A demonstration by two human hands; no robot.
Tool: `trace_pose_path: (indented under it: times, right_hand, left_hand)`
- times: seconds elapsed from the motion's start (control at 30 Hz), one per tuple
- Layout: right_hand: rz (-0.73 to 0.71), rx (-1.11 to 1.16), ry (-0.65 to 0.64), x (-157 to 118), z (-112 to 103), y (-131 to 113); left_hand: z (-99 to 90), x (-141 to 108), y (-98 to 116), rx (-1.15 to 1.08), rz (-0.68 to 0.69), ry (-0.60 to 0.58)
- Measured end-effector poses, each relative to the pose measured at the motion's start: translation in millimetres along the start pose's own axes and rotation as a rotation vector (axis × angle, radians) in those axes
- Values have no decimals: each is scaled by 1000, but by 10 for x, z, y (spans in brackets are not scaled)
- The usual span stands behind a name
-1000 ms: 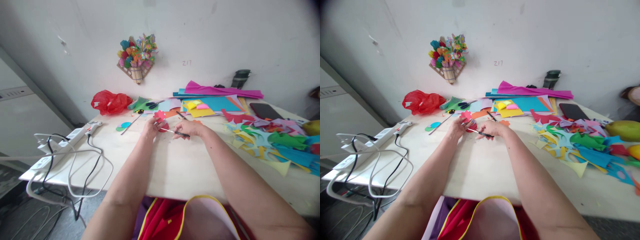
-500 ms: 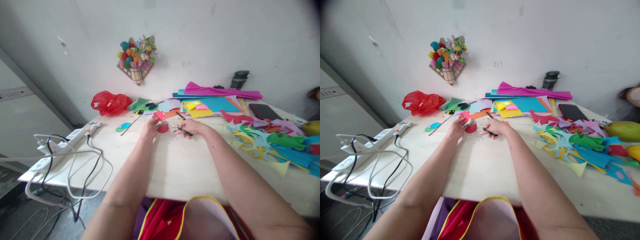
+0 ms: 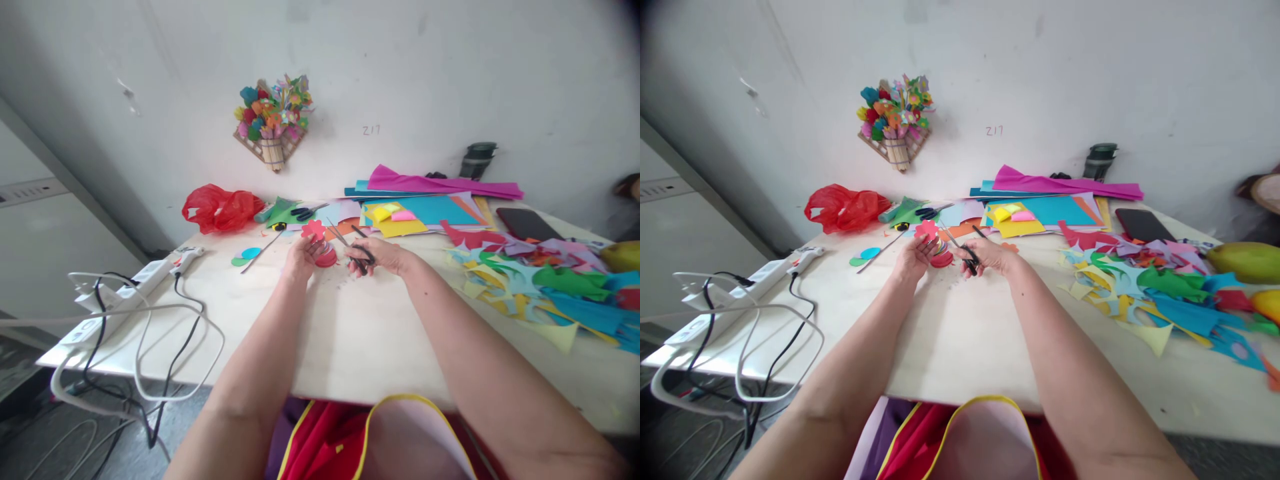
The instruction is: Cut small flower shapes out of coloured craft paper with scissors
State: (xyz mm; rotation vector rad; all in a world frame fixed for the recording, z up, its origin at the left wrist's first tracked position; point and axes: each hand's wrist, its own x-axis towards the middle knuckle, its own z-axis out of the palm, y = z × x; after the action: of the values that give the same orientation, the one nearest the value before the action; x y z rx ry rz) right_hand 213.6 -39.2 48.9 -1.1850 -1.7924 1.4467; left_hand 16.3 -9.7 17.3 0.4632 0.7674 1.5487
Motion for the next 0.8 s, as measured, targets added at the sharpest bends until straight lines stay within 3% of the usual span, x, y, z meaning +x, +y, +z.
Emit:
trace_pose_path:
  times: [0.33,0.8]
  right_hand:
    - [-25,65,114,116,320,18]
    - [-59,193,148,202,463,106]
  left_hand:
    - [75,-62,-25,9,2,64]
    - [90,-61,-67,19,8,45]
